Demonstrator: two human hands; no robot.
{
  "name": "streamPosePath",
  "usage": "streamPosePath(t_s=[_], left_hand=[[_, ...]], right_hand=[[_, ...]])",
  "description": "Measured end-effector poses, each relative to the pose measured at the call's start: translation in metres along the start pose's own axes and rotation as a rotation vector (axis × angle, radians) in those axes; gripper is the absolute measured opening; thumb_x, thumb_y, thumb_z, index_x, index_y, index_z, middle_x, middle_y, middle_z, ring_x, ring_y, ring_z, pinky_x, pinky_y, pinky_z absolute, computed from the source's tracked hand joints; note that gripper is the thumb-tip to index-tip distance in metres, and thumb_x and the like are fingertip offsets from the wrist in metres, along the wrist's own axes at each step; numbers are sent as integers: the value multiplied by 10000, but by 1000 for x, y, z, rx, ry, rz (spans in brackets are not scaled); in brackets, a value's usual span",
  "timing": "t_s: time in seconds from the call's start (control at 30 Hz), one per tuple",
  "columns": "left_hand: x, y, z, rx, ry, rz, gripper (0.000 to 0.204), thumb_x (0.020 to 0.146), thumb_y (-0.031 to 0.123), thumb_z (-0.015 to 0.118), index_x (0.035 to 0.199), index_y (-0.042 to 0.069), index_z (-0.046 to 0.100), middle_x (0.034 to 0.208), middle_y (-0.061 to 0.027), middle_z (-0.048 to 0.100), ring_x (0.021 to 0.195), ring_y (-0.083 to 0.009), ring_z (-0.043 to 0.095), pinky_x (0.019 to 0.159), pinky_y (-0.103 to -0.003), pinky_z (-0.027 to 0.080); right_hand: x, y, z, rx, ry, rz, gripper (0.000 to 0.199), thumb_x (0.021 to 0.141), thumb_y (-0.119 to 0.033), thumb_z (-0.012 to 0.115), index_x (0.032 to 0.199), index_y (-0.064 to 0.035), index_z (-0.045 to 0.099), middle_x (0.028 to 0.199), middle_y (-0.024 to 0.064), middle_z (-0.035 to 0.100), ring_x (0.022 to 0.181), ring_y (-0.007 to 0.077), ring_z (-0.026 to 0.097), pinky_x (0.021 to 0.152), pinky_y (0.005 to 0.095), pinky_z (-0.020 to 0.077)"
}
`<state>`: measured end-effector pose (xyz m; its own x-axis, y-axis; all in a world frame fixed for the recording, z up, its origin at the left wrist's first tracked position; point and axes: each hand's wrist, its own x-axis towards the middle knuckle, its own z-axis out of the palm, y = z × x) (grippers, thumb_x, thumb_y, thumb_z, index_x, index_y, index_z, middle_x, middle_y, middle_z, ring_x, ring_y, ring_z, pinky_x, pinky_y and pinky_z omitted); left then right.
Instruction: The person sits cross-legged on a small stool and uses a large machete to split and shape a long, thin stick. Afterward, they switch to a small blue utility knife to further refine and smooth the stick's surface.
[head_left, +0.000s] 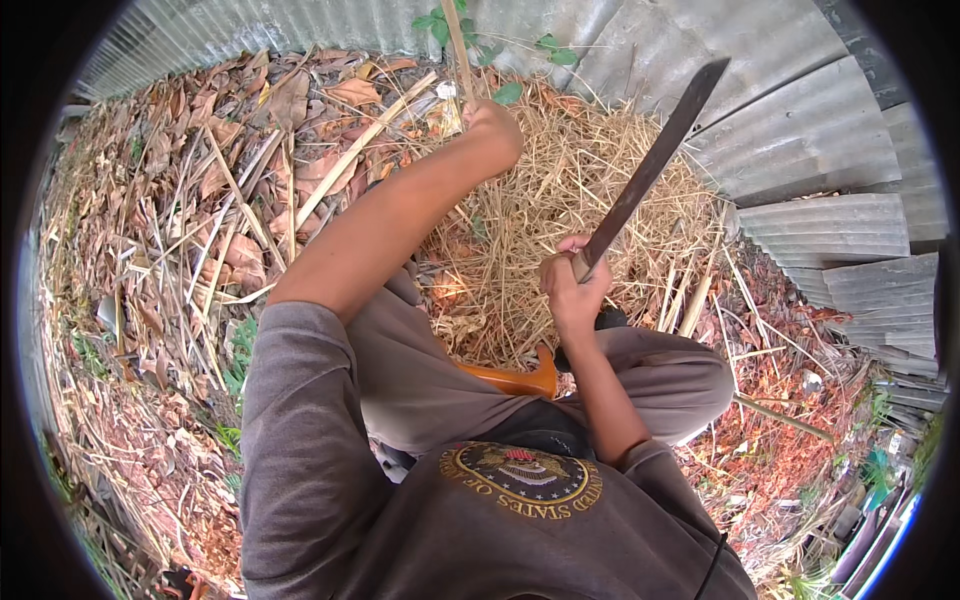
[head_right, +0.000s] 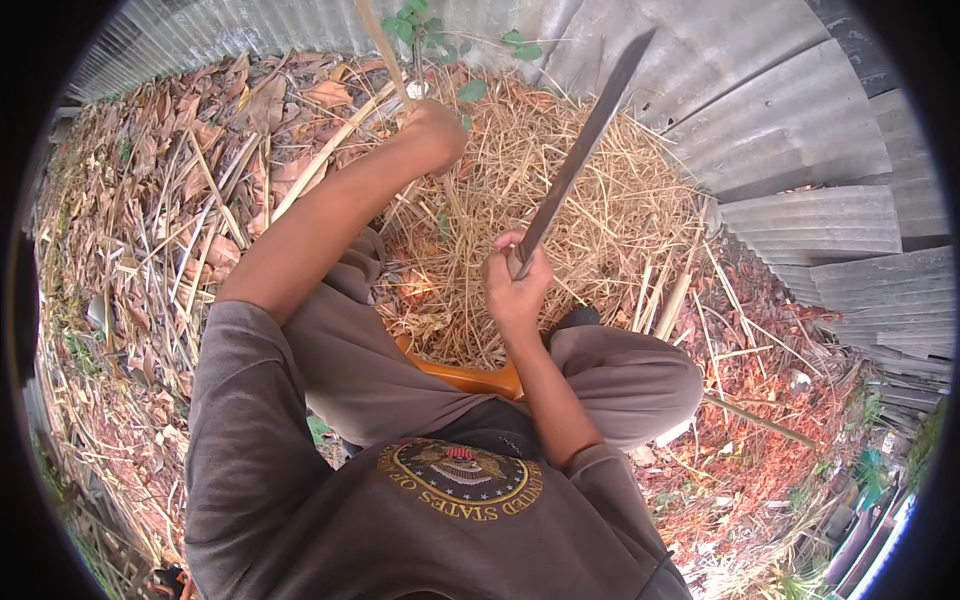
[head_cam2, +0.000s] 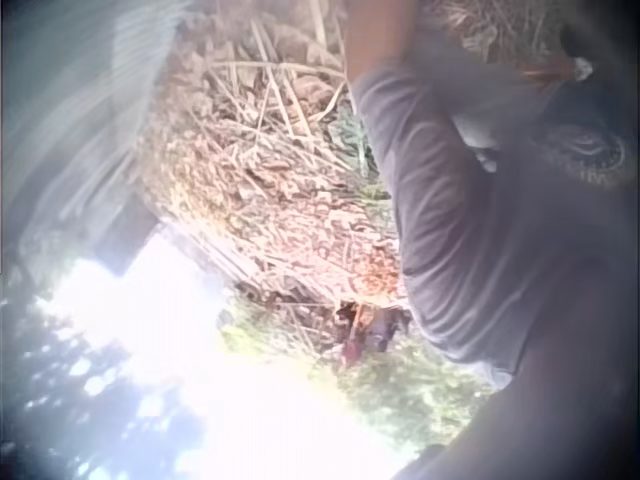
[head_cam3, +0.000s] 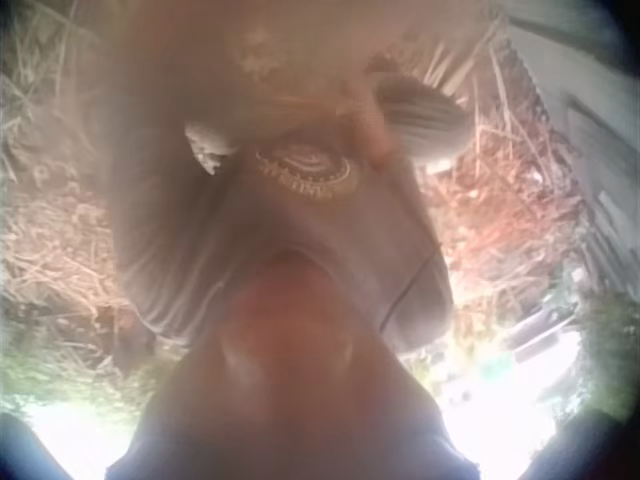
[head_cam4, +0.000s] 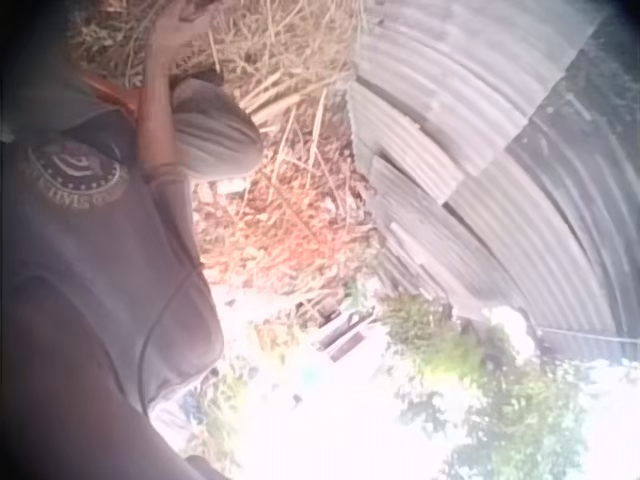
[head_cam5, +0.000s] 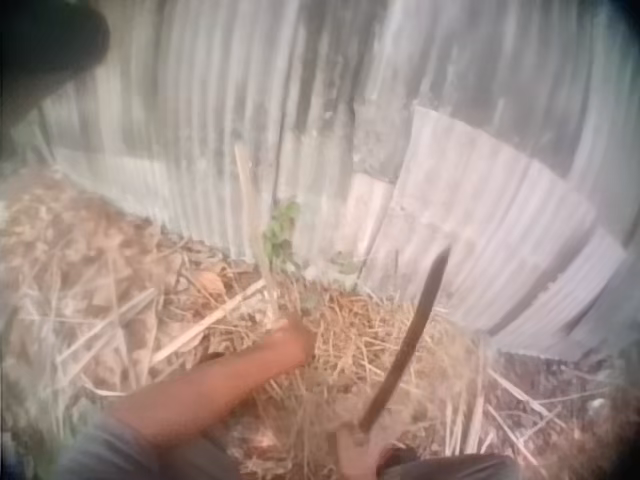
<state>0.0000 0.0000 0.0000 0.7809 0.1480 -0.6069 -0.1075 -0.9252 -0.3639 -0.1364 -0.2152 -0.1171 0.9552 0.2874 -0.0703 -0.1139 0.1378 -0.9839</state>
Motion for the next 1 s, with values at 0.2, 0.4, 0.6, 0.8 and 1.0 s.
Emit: streamPosePath(t_s=[0.2,0.4,0.6,0.8,1.0], left_hand=[[-23,-26,-15,51,65,83,375,712,354,774,994,113,723,941,-31,697,845,-233,676,730,-383,536],[-25,-14,-14,52,30,72,376,711,363,775,983,108,723,925,-39,704,836,-231,684,720,-378,542],[-30,-16,-5,31,34,80,359,705,342,783,971,106,726,899,-55,708,839,-245,686,691,-389,551],[-48,-14,-22,46,-19,50,414,777,421,740,1133,221,676,1131,-12,647,1003,-241,632,790,-390,517],[-44,-29,-32,40,38,53,432,718,452,764,1019,146,716,988,-29,691,900,-229,668,741,-388,533]], right_hand=[[-21,77,-42,-640,-171,911,54,812,-21,485,763,0,491,531,65,454,385,140,397,401,295,379],[17,-49,-9,-137,-250,739,70,812,31,467,871,0,490,511,40,409,386,131,388,388,297,362],[22,-89,13,9,-16,-114,147,812,86,505,926,-6,494,581,-8,468,441,51,415,417,218,363],[-33,76,-62,-648,-262,955,172,807,-21,451,643,21,485,480,78,423,381,180,421,399,358,387],[7,39,-51,226,-149,1185,37,781,-18,471,765,-14,504,459,4,365,374,143,369,434,321,404]])
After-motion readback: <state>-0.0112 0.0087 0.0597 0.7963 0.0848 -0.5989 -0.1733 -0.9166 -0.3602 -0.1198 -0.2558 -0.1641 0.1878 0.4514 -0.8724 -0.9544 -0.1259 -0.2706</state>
